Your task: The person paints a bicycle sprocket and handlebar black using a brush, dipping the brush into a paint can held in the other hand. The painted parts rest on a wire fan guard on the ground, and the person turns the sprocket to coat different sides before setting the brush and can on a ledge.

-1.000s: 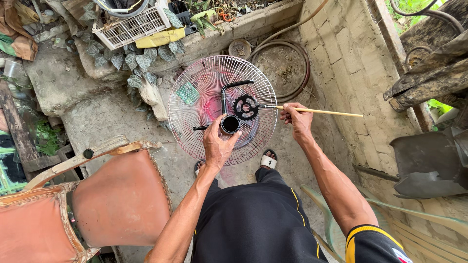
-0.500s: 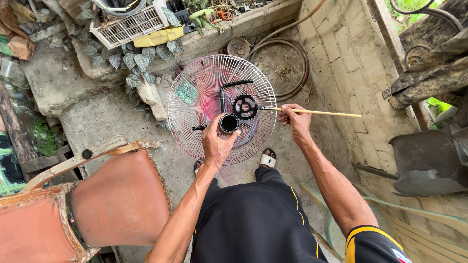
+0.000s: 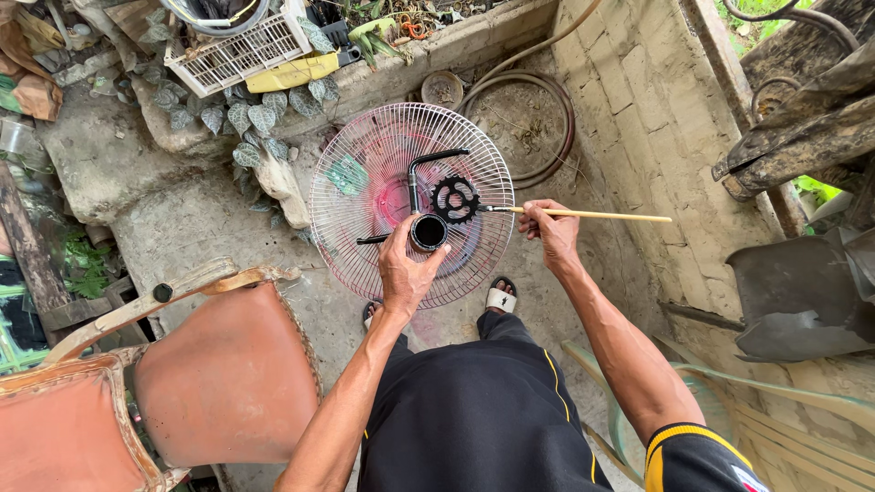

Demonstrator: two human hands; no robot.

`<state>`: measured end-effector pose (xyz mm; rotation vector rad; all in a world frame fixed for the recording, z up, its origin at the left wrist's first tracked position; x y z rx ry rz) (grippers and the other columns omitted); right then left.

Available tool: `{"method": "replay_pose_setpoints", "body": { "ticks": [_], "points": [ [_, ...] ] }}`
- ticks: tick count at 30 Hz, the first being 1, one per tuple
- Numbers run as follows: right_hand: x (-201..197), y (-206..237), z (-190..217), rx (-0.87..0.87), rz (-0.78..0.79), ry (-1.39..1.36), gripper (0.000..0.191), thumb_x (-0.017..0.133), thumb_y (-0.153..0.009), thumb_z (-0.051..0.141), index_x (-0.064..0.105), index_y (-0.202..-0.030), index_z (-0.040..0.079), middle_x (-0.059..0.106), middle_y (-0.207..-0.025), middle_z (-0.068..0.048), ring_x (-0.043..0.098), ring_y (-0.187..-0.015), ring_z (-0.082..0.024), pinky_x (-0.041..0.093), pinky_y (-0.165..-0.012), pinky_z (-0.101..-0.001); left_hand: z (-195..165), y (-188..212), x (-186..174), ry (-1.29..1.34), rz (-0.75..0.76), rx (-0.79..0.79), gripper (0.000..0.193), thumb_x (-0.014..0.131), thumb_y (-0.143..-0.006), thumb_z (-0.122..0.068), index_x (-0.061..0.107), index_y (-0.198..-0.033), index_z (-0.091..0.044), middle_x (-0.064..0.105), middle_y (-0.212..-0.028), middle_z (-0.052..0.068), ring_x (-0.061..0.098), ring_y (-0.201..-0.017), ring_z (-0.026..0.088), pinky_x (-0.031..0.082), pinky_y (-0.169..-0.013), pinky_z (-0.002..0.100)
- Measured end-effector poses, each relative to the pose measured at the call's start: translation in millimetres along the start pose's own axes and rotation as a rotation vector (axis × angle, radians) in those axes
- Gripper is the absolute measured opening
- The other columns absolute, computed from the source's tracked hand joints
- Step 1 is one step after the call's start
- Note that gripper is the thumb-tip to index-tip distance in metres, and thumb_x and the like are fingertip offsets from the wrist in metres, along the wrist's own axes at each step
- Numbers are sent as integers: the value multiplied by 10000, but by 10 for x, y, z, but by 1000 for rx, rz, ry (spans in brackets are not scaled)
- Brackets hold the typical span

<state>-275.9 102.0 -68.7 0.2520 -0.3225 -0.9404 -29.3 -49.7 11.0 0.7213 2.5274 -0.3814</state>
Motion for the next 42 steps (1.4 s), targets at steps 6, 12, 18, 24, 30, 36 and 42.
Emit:
{"method": "replay_pose_setpoints", "body": {
  "ticks": [6, 12, 18, 24, 30, 36, 42],
  "points": [
    [-24, 14, 26, -8, -4, -37, 176, 797, -896, 142, 737, -980, -1, 750, -786, -108, 717, -615, -145, 523, -490, -239, -27, 3, -6, -19, 3, 5, 660, 915, -729, -248, 627, -1292, -59, 735, -1156, 111, 694, -1091, 291, 496, -1000, 427],
    [151, -70, 69, -6, 23, -3, 181, 789, -892, 144, 746, -996, 3, 750, -783, -103, 710, -612, -134, 512, -482, -230, -75, 5, -23, -26, -3, 21, 650, 909, -730, -246, 633, -1288, -59, 738, -1147, 116, 691, -1085, 297, 492, -996, 440],
    [84, -143, 190, -34, 18, -10, 179, 791, -902, 142, 731, -987, -4, 748, -782, -96, 716, -610, -134, 521, -486, -227, -41, 9, -65, -3, -12, -16, 652, 908, -728, -245, 632, -1285, -47, 728, -1148, 135, 684, -1087, 309, 508, -983, 433],
    [200, -205, 170, -9, 54, 26, 178, 785, -897, 142, 748, -994, -1, 752, -782, -101, 710, -611, -128, 515, -476, -230, -18, 11, -73, 8, -15, -20, 647, 905, -735, -255, 631, -1286, -52, 728, -1159, 124, 692, -1094, 291, 513, -990, 418],
    [102, -221, 237, -37, 32, 5, 167, 791, -908, 138, 733, -982, 0, 748, -794, -94, 716, -614, -135, 521, -485, -231, -16, 1, -94, -5, -34, -18, 640, 903, -733, -245, 639, -1285, -56, 734, -1165, 112, 692, -1093, 295, 507, -991, 422],
    [218, -249, 202, -23, 66, 36, 166, 790, -903, 153, 754, -983, 12, 753, -787, -86, 710, -623, -118, 513, -489, -221, -19, -10, -80, 18, -17, -25, 640, 899, -733, -243, 636, -1286, -57, 731, -1176, 113, 695, -1102, 286, 505, -1003, 418],
    [84, -246, 248, -32, 13, 32, 152, 777, -911, 138, 738, -984, 10, 749, -786, -83, 712, -611, -128, 526, -494, -228, -34, -32, -97, 13, -29, -12, 644, 898, -733, -240, 635, -1291, -55, 734, -1172, 113, 694, -1103, 294, 490, -1014, 427]
  ]
}}
Point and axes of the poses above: each hand's wrist, its own y-axis away from the middle knuckle, its own x-axis out of the palm, z = x × y, the point moved 7 cm from there along -y, towards the middle knuckle
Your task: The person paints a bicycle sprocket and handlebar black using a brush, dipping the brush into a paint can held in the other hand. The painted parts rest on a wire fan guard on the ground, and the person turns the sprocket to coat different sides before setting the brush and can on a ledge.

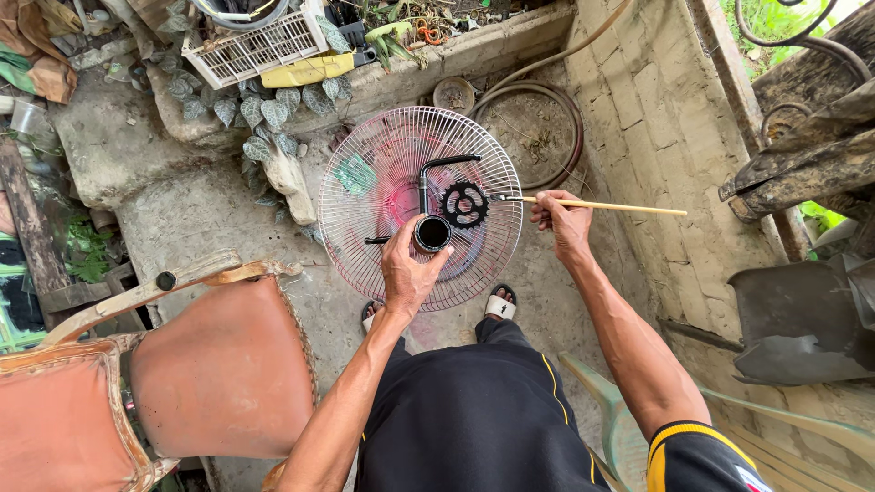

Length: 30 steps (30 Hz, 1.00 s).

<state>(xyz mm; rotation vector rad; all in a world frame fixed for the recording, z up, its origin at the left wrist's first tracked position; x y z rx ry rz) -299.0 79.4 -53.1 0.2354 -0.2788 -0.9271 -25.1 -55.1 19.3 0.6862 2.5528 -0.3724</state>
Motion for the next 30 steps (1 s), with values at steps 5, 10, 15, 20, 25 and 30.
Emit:
{"method": "replay_pose_setpoints", "body": {
  "ticks": [5, 10, 15, 20, 25, 30],
  "points": [
    [122, -17, -26, -8, 45, -9, 158, 778, -905, 146, 748, -985, 14, 752, -786, -81, 707, -616, -122, 520, -489, -227, -3, -9, 6, -20, 7, 4, 646, 904, -726, -245, 636, -1281, -53, 731, -1166, 117, 693, -1097, 296, 495, -1008, 426],
    [76, 3, 30, -33, 15, 13, 162, 787, -908, 143, 742, -984, 7, 750, -782, -80, 718, -620, -126, 521, -486, -228, 0, -7, 4, -12, 12, -9, 636, 902, -732, -244, 638, -1279, -57, 735, -1151, 111, 693, -1094, 293, 497, -1006, 428],
    [150, -12, 25, -31, 31, 1, 170, 783, -893, 141, 754, -1004, 15, 757, -782, -81, 713, -610, -125, 518, -479, -226, 0, -2, 6, -11, 18, -10, 639, 903, -733, -243, 633, -1284, -63, 737, -1146, 105, 699, -1085, 281, 496, -1005, 429],
    [176, -19, 10, -40, 33, -6, 173, 784, -905, 147, 748, -998, 6, 752, -782, -86, 715, -620, -123, 518, -485, -225, -11, -2, -2, 14, 13, -12, 633, 899, -735, -234, 633, -1284, -63, 733, -1152, 108, 697, -1089, 286, 505, -1001, 425],
    [109, -13, 29, -41, 22, -17, 176, 787, -915, 142, 740, -1002, -4, 746, -780, -91, 711, -616, -132, 520, -490, -229, -7, -2, -34, 7, 7, -11, 623, 898, -745, -238, 634, -1281, -61, 732, -1163, 111, 695, -1093, 290, 507, -998, 427],
    [228, -48, -37, -21, 41, -46, 170, 782, -897, 139, 745, -997, 7, 746, -770, -83, 704, -603, -125, 509, -479, -227, -36, 0, -32, -2, 0, 6, 630, 903, -734, -232, 633, -1274, -53, 728, -1168, 119, 692, -1096, 298, 508, -998, 428]
  ]
}}
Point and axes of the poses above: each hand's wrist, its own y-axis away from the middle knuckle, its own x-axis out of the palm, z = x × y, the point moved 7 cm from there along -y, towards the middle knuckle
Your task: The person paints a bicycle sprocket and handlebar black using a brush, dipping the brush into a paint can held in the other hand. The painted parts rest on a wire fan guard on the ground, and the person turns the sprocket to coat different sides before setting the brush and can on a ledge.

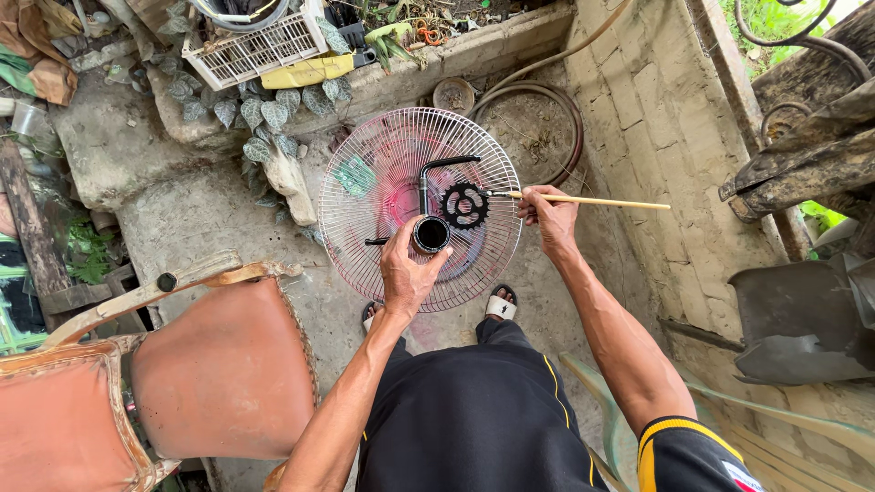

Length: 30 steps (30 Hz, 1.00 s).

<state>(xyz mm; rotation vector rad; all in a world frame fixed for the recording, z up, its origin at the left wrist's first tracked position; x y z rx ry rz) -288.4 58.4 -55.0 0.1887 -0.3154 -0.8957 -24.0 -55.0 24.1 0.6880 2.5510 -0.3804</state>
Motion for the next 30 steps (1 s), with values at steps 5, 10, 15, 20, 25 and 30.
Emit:
{"method": "replay_pose_setpoints", "body": {
  "ticks": [5, 10, 15, 20, 25, 30],
  "points": [
    [-130, 11, 44, -28, -46, 23, 166, 780, -916, 139, 743, -991, -4, 743, -770, -91, 704, -605, -131, 514, -489, -227, 19, -18, -17, 3, -5, -18, 627, 903, -729, -230, 641, -1270, -53, 736, -1150, 113, 697, -1085, 295, 515, -988, 425],
    [-44, -6, 20, -29, -37, -1, 171, 779, -899, 134, 745, -996, -2, 752, -774, -95, 718, -607, -137, 521, -479, -234, 16, -4, 8, -5, -4, 4, 632, 902, -726, -236, 640, -1270, -51, 735, -1160, 116, 695, -1090, 297, 506, -994, 431],
    [-7, -15, -18, 8, -60, 23, 173, 775, -891, 138, 746, -995, 3, 747, -762, -100, 717, -596, -140, 520, -463, -240, 34, -16, 47, -23, 6, -13, 647, 908, -721, -256, 640, -1273, -52, 738, -1148, 112, 692, -1091, 295, 494, -1001, 433],
    [-88, 11, 48, -31, -50, 1, 170, 781, -914, 137, 744, -1007, -1, 750, -791, -94, 719, -624, -136, 514, -489, -226, 50, -6, 31, 7, -5, -6, 631, 901, -732, -254, 644, -1273, -56, 739, -1162, 108, 698, -1095, 289, 497, -1009, 426],
    [41, -19, -8, 2, -47, 23, 165, 778, -895, 132, 751, -997, 5, 750, -775, -92, 713, -606, -133, 513, -471, -231, 25, -6, 34, -17, -10, 8, 638, 909, -720, -243, 642, -1265, -46, 737, -1157, 118, 694, -1089, 300, 494, -997, 432],
    [12, -25, 54, -34, -77, -10, 162, 771, -905, 116, 751, -997, -16, 746, -782, -99, 710, -617, -134, 516, -484, -229, 20, -16, -9, 8, -29, 2, 629, 906, -729, -235, 643, -1268, -46, 735, -1160, 120, 697, -1089, 301, 515, -987, 425]
  ]
}}
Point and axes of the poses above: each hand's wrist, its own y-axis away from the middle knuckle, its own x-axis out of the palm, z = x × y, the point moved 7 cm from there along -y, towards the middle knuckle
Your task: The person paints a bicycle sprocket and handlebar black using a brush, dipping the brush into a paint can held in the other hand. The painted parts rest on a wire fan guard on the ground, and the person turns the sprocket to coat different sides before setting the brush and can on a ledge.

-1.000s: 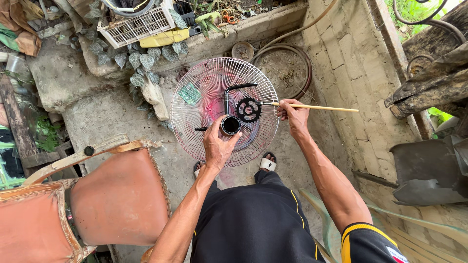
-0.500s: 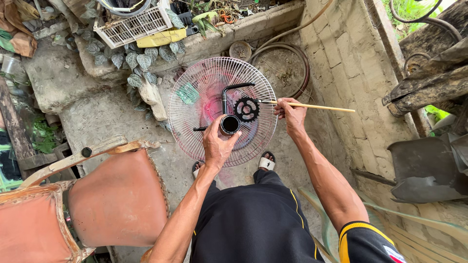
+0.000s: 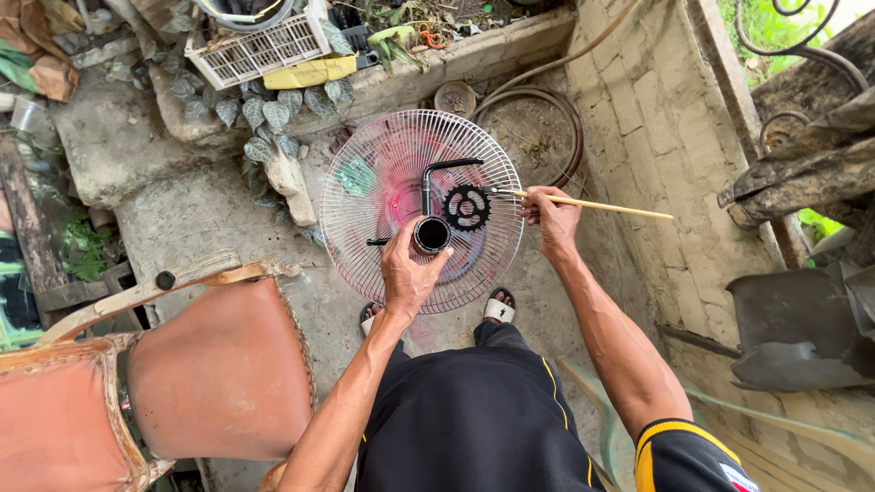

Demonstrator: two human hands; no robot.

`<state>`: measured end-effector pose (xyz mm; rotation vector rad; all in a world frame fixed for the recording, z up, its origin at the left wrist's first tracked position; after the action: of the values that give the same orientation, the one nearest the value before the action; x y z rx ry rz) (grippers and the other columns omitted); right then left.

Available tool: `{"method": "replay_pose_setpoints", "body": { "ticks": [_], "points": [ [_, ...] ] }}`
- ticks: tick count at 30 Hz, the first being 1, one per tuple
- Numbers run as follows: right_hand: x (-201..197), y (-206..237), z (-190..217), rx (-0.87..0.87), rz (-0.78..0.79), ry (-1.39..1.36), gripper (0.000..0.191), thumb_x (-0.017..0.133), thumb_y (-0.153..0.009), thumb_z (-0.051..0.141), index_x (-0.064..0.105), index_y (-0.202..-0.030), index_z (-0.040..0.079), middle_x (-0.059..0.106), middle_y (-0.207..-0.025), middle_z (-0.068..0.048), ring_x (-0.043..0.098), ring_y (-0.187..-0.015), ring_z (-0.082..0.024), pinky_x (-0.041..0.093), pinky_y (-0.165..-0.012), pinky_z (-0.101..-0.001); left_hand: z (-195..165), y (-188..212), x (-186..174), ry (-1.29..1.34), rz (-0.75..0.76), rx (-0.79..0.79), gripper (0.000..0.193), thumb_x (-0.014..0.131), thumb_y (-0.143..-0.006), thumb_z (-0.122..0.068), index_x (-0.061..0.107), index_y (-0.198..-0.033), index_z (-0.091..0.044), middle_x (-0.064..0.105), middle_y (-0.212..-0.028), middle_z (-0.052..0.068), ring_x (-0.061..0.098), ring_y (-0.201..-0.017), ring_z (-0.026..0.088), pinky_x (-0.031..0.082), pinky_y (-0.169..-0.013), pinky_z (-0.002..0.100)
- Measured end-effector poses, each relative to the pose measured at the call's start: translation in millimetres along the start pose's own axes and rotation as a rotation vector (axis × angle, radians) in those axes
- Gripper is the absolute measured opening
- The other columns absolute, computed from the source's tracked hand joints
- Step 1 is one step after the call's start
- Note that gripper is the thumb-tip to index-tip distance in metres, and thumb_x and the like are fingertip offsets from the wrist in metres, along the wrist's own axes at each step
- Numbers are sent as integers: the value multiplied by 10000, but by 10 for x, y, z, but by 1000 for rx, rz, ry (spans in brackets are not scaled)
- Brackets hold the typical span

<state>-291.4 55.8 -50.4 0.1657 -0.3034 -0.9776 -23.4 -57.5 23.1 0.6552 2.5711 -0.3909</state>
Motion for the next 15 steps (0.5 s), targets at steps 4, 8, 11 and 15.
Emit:
{"method": "replay_pose_setpoints", "body": {
  "ticks": [4, 8, 11, 15],
  "points": [
    [78, -12, -11, 15, 52, 0, 164, 773, -911, 131, 744, -998, -5, 743, -777, -97, 704, -602, -130, 507, -475, -220, 19, 12, -23, 8, -5, -11, 634, 905, -722, -234, 640, -1268, -49, 736, -1151, 117, 702, -1079, 300, 519, -985, 423],
    [107, -25, -5, 5, 22, 27, 167, 769, -908, 141, 747, -993, -2, 741, -772, -99, 701, -594, -132, 508, -469, -226, 9, 31, -35, -11, 0, 2, 641, 910, -716, -231, 637, -1266, -47, 734, -1147, 122, 691, -1077, 311, 510, -981, 432],
    [46, -18, 38, -16, 31, 19, 170, 776, -922, 142, 740, -991, -9, 737, -783, -101, 703, -613, -131, 516, -486, -229, 19, 38, -54, -30, 2, 0, 650, 912, -718, -229, 635, -1276, -46, 732, -1151, 125, 678, -1084, 317, 492, -990, 445],
    [1, 30, -19, 27, 80, 62, 169, 769, -911, 147, 739, -988, 0, 749, -781, -97, 709, -611, -130, 523, -483, -235, 44, 41, -23, -31, 24, -16, 647, 903, -728, -240, 631, -1285, -57, 734, -1161, 114, 678, -1096, 303, 486, -1001, 443]
  ]
}}
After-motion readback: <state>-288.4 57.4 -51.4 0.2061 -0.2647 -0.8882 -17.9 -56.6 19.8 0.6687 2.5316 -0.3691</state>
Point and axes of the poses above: each hand's wrist, its own y-axis away from the middle knuckle, its own x-axis out of the palm, z = x × y, the point moved 7 cm from there along -y, towards the middle knuckle
